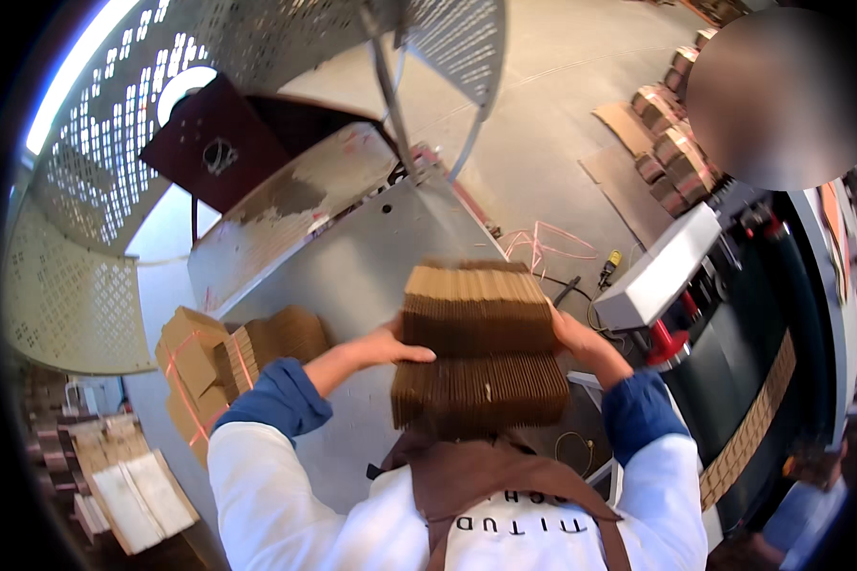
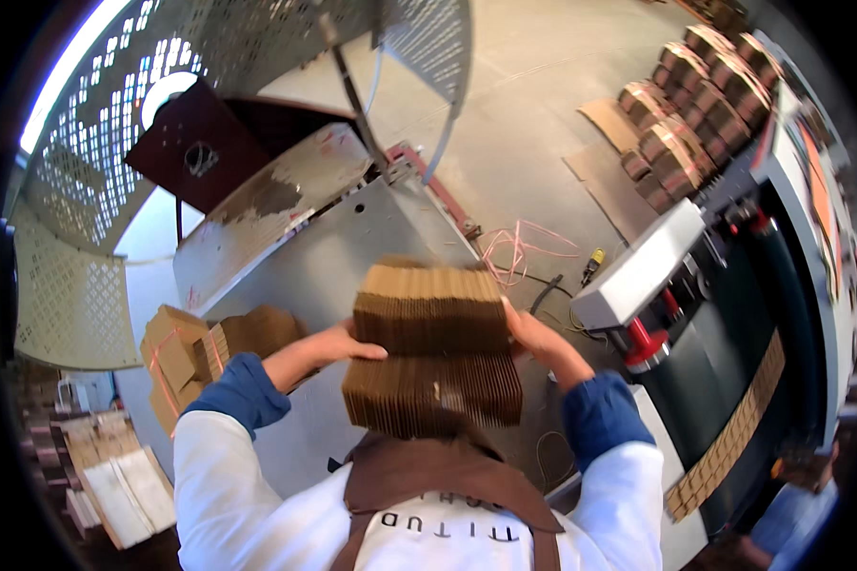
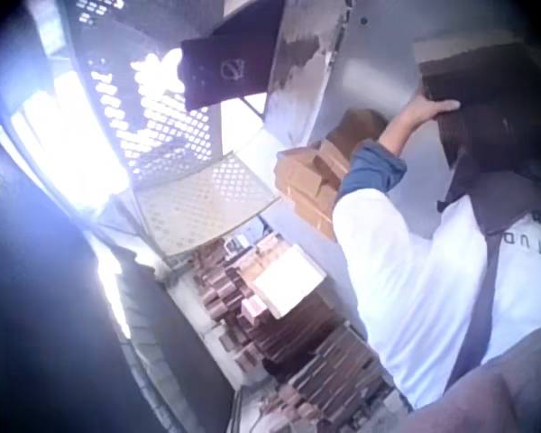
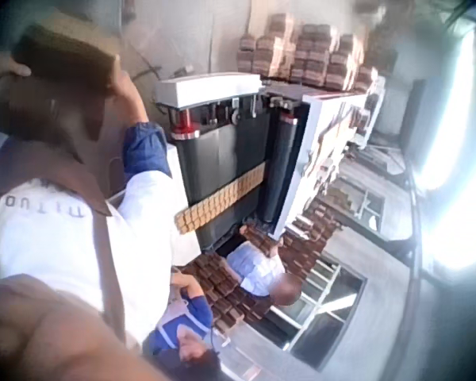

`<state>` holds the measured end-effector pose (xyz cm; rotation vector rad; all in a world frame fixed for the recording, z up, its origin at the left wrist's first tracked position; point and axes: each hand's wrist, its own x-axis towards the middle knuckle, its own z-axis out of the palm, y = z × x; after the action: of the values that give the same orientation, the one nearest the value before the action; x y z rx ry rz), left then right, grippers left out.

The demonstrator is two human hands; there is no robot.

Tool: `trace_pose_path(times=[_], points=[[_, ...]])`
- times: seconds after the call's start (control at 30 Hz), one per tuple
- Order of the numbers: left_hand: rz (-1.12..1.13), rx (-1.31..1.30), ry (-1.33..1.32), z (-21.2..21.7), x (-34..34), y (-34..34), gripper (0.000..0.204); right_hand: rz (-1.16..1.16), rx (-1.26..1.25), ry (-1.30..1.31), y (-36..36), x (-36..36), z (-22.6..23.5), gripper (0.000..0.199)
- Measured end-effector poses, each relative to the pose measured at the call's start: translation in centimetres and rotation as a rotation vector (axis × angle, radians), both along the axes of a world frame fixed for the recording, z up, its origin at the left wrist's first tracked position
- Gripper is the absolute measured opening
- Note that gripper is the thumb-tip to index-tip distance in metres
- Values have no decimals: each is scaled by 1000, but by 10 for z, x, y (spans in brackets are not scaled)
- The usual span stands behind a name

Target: The person repeatedly picks up stacks of corrugated cardboard sheets, places them into a strapping machine, and secures them with pink plastic straps. The person then removes the finished bundles and stacks them on a nearby pallet. A coworker is visible at a separate table handling similar materials.

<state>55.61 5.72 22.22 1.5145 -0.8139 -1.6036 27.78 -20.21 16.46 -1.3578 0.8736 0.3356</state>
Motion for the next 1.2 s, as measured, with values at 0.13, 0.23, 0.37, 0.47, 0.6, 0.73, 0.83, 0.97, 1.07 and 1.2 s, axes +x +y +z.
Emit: trace_pose_path(times=[0.13,0.23,0.37,0.47,0.6,0.73,0.83,0.97,1.07,1.2], points=[[234,351,235,5,86,22,63,344,105,117,-36,153,5,75],[298,429,411,-12,131,30,55,559,-50,113,-59,234,-35,87],[351,636,375,-63,178,17,56,705,-371,-2,-72,294,-134,98],[341,638,518,-98,193,24,57,805,-382,-38,-72,326,-150,99],[474,547,368,-136,169,37,57,776,-578,109,-69,344,-150,97],[732,223,89,-88,164,32,59,753,-645,-164,-65,388,-47,74],[848,128,-205,-61,171,15,69,604,-654,-418,-74,414,-17,45],[938,56,-316,-112,180,-15,114,406,-704,-657,-87,420,-74,35],[905,124,-388,-156,170,-48,124,271,-578,-475,-119,399,-134,36],[994,135,-384,-174,159,-53,119,215,-492,-396,-125,363,-155,51]])
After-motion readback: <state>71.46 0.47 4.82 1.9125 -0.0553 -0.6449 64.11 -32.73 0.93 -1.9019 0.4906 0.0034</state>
